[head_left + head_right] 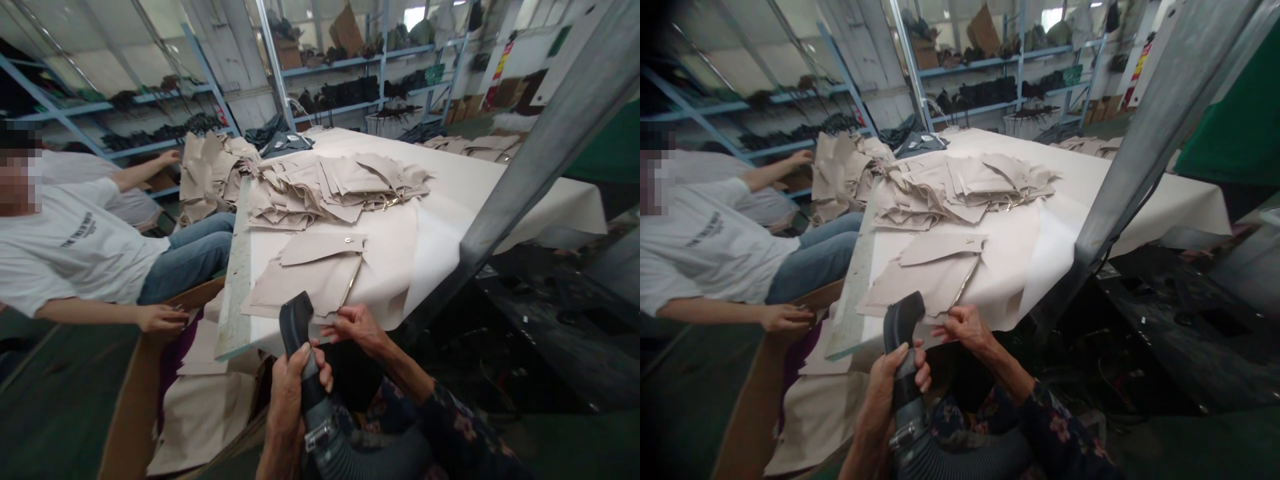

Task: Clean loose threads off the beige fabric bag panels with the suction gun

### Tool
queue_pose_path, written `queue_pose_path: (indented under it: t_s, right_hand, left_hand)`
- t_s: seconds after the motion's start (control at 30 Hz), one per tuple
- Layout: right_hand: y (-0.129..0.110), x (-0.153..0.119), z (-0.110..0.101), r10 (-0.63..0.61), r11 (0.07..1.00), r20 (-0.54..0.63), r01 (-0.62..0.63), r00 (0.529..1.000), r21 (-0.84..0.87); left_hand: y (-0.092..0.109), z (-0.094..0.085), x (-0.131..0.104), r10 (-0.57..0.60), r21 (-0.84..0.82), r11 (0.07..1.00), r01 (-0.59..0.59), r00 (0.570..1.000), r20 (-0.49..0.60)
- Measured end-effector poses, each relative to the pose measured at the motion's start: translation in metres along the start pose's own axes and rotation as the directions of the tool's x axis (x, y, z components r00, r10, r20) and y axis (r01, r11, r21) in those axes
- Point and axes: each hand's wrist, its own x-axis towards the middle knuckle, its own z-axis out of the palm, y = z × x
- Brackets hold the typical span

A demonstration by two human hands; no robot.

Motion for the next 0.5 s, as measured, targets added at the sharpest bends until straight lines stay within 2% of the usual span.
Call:
queue_pose_path:
  t_s: [0.07,0.1,0.13,0.17,0.23,0.3,0.37,0.43,0.5]
  right_hand:
    - [-0.018,-0.009,-0.013,0.045,0.966,0.063,-0.027,0.997,-0.257]
    - [-0.030,-0.010,-0.022,-0.005,0.911,0.023,0.014,1.000,-0.413]
    - [-0.042,-0.008,-0.030,-0.110,0.814,-0.039,0.068,0.993,-0.576]
    - [-0.054,-0.002,-0.040,-0.243,0.679,-0.092,0.101,0.966,-0.727]
    - [-0.076,0.017,-0.057,-0.449,0.370,-0.124,0.058,0.885,-0.927]
    - [-0.090,0.044,-0.069,-0.515,0.101,-0.058,-0.007,0.855,-0.995]
    - [-0.095,0.071,-0.075,-0.480,-0.102,0.052,0.003,0.876,-0.995]
    - [-0.093,0.095,-0.075,-0.412,-0.216,0.133,0.045,0.901,-0.975]
    - [-0.088,0.114,-0.070,-0.341,-0.230,0.164,0.087,0.926,-0.969]
  left_hand:
    - [0.003,-0.002,0.003,0.001,0.022,1.000,-0.001,1.000,0.002]
    - [0.004,-0.003,0.003,0.006,0.026,1.000,-0.006,1.000,0.002]
    - [0.005,-0.002,0.003,0.015,0.024,1.000,-0.015,1.000,-0.001]
    - [0.007,-0.002,0.002,0.025,0.018,1.000,-0.025,1.000,-0.006]
    - [0.009,0.001,-0.001,0.039,0.008,0.999,-0.039,0.999,-0.020]
    - [0.010,0.002,-0.002,0.049,0.009,0.999,-0.048,0.998,-0.027]
    - [0.011,0.001,-0.002,0.063,0.001,0.998,-0.063,0.997,-0.038]
    - [0.010,-0.002,0.001,0.075,-0.015,0.997,-0.076,0.995,-0.061]
    - [0.009,-0.006,0.006,0.083,-0.030,0.996,-0.086,0.993,-0.086]
